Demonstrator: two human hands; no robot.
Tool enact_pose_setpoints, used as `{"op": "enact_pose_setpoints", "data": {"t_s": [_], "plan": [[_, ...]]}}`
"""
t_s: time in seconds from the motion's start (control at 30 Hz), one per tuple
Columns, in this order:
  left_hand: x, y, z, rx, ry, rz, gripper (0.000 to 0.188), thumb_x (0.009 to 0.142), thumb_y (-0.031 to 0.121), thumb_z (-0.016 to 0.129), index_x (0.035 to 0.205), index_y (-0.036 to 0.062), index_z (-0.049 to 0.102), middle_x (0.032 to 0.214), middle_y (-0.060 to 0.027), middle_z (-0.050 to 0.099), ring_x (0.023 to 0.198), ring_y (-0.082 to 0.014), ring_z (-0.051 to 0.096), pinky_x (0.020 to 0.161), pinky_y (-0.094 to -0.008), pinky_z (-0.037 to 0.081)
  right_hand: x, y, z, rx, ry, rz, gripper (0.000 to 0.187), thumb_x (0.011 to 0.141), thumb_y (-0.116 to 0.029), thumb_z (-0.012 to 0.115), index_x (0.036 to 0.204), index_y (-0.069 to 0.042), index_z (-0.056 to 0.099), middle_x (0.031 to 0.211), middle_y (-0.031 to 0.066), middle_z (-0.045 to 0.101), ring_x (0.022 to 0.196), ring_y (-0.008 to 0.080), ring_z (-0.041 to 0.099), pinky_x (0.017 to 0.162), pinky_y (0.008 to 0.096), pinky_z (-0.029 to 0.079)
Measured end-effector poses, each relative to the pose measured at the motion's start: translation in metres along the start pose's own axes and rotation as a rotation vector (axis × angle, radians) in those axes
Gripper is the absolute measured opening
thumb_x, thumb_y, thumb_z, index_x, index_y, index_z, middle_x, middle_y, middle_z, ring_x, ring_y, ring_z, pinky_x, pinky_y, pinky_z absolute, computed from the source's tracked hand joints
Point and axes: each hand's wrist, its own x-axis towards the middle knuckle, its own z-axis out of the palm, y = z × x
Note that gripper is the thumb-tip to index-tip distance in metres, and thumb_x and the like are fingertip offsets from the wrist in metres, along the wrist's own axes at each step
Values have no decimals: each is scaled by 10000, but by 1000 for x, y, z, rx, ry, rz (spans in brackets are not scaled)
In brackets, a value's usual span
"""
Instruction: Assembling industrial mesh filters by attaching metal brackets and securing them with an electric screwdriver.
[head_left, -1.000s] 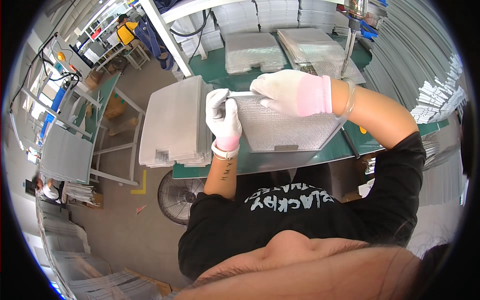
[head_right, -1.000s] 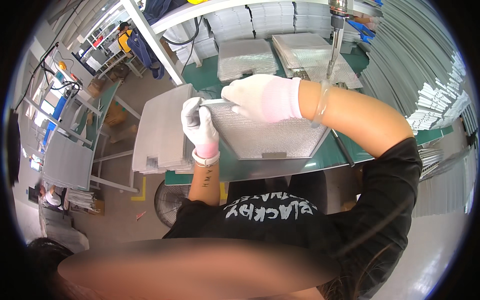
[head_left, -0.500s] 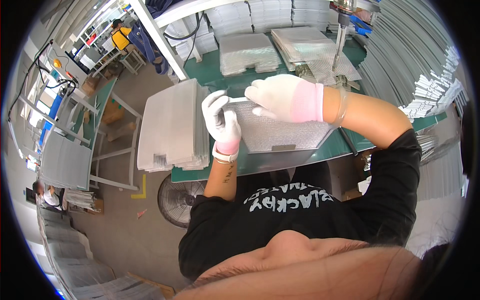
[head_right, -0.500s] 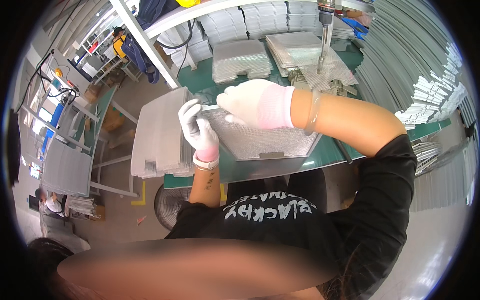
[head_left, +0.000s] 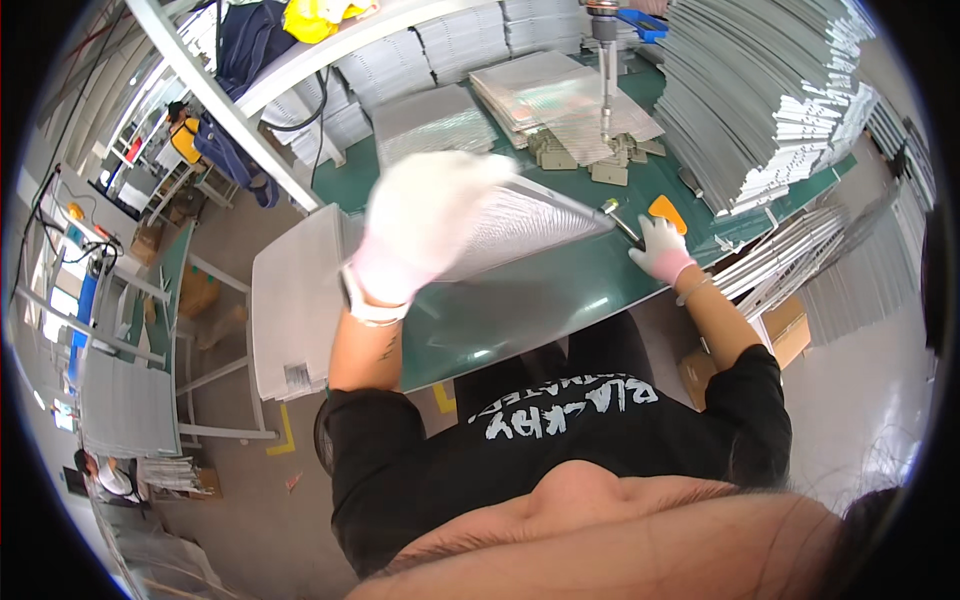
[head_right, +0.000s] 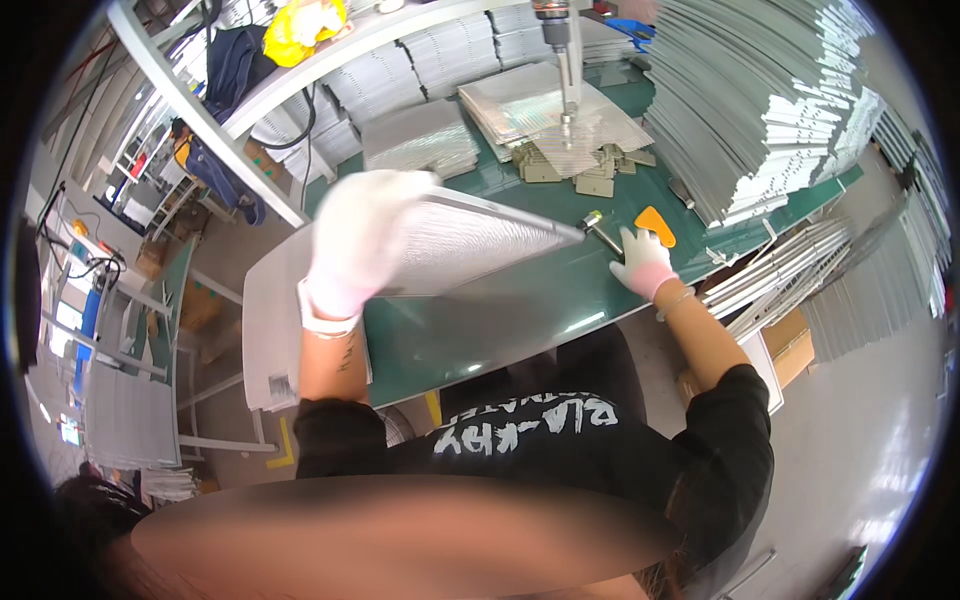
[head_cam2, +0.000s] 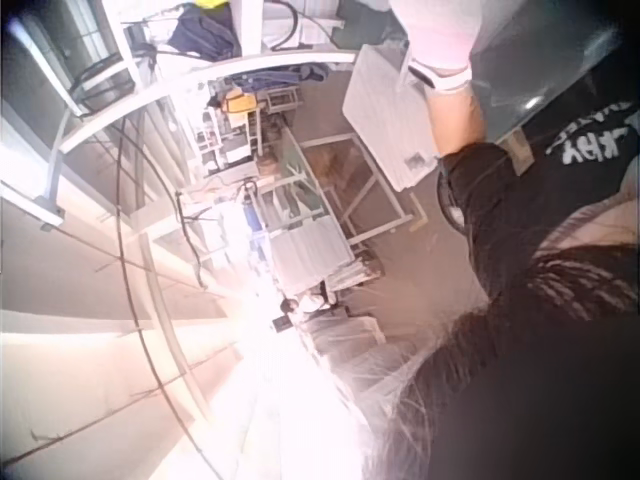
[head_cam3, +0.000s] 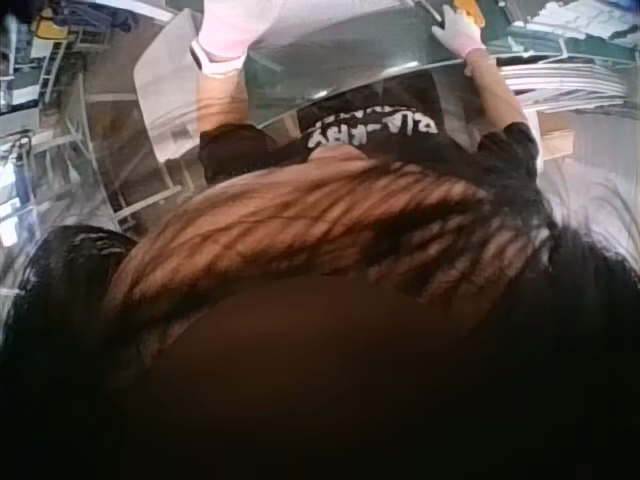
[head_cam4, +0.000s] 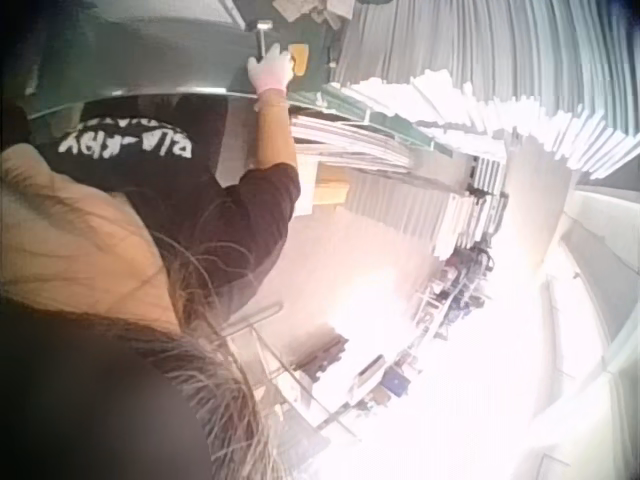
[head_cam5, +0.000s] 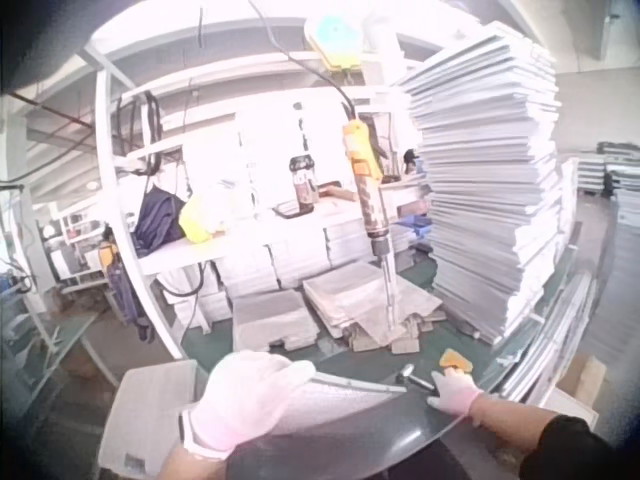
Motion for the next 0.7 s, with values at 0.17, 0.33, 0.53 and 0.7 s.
{"op": "enact_pose_setpoints", "data": {"t_s": [0.17, 0.33, 0.53, 0.7], "plan": [[30, 22, 91, 59, -233, 336, 304, 847, 170, 604, 1150, 157, 594, 692, -43, 547, 622, -215, 590, 548, -357, 473, -26, 12, 30, 155, -275, 204, 265, 941, -213, 570, 1142, -39, 572, 1062, 207, 605, 980, 383, 642, 830, 470, 538], [20, 14, 119, 138, -168, 135, 462, 797, 364, 705, 1186, 135, 606, 731, -26, 581, 623, -200, 573, 583, -336, 457, -32, 27, -81, 854, -347, 8, 347, 944, -142, 562, 1265, -12, 543, 1025, 151, 627, 821, 227, 624, 766, 347, 504], [14, 29, 152, 112, 127, -111, 429, 664, 471, 792, 879, 135, 633, 693, -27, 520, 676, -231, 535, 657, -386, 412, -24, 21, -219, 1032, -51, -208, 588, 996, -214, 554, 1510, -31, 336, 920, 25, 557, 631, 49, 458, 580, 208, 423], [17, 40, 164, 136, 325, -253, 389, 611, 388, 839, 806, 148, 603, 703, -24, 508, 677, -235, 521, 654, -391, 373, -14, -1, -224, 924, 230, -329, 591, 995, -139, 508, 1531, -44, 278, 871, 78, 591, 582, 114, 511, 562, 260, 458]]}}
